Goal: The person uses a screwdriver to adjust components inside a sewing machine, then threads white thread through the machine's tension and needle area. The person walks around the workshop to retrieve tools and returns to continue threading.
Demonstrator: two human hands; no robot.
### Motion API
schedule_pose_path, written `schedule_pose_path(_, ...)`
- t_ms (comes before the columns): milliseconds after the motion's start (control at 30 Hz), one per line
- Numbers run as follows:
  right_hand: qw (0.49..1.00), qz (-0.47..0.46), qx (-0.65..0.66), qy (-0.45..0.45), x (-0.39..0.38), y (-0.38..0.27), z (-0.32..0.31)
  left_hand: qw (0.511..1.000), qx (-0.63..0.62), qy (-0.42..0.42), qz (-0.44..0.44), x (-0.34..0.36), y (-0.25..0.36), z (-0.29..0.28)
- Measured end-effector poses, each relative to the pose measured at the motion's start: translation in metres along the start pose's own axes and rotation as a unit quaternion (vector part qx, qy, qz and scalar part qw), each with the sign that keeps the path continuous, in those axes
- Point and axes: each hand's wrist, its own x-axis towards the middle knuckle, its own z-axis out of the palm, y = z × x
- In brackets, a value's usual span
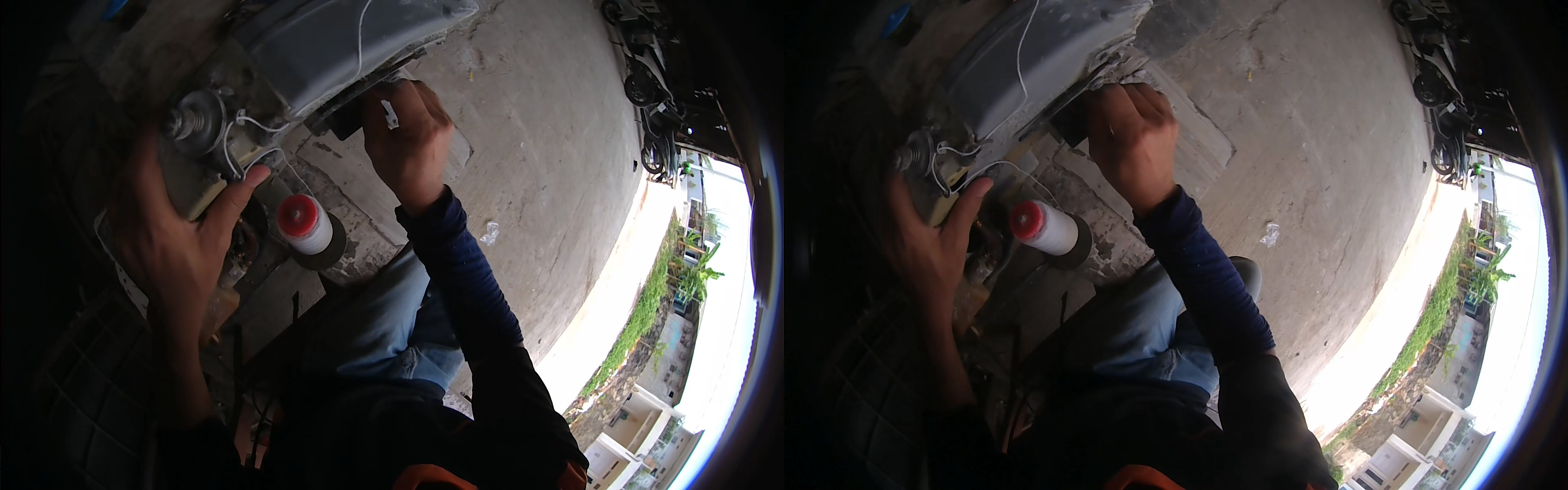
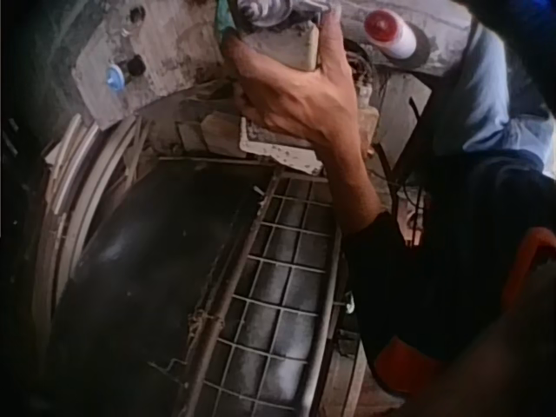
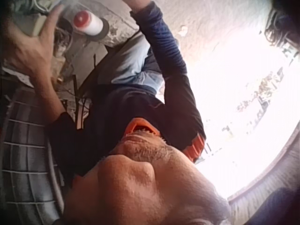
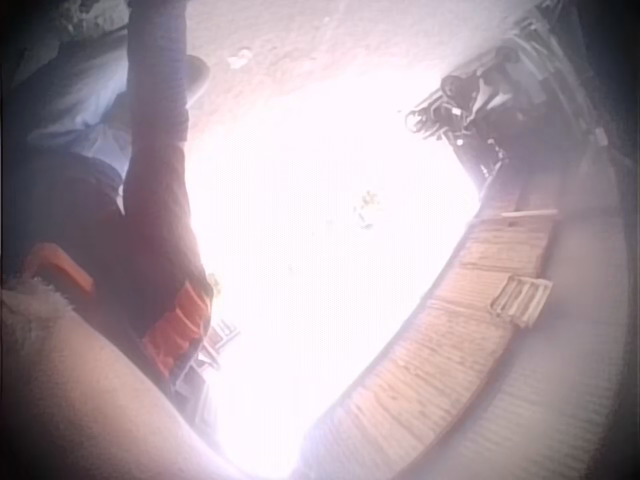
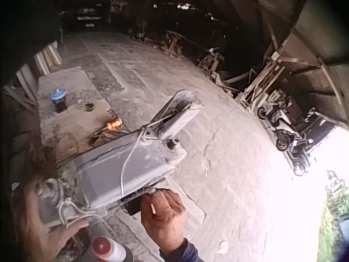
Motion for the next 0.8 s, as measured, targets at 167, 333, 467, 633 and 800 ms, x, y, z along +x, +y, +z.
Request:
schedule_pose_path(167,0.976,0.183,0.119,0.005,0.004,-0.007,0.001,0.999,0.023,0.016,0.017,0.004,0.004,-0.003)
schedule_pose_path(333,0.866,0.318,0.386,-0.001,0.007,0.000,-0.001,1.000,0.027,0.012,-0.007,0.002,0.004,-0.001)
schedule_pose_path(467,0.735,0.437,0.518,0.028,0.007,0.009,-0.007,1.000,-0.003,0.013,-0.012,0.002,0.003,-0.001)
schedule_pose_path(633,0.892,0.299,0.336,0.039,-0.006,-0.001,-0.003,1.000,-0.008,0.001,-0.023,0.002,0.004,-0.002)
schedule_pose_path(800,0.972,0.166,0.165,0.029,-0.008,-0.010,-0.002,1.000,-0.005,0.007,-0.019,0.001,0.005,-0.002)
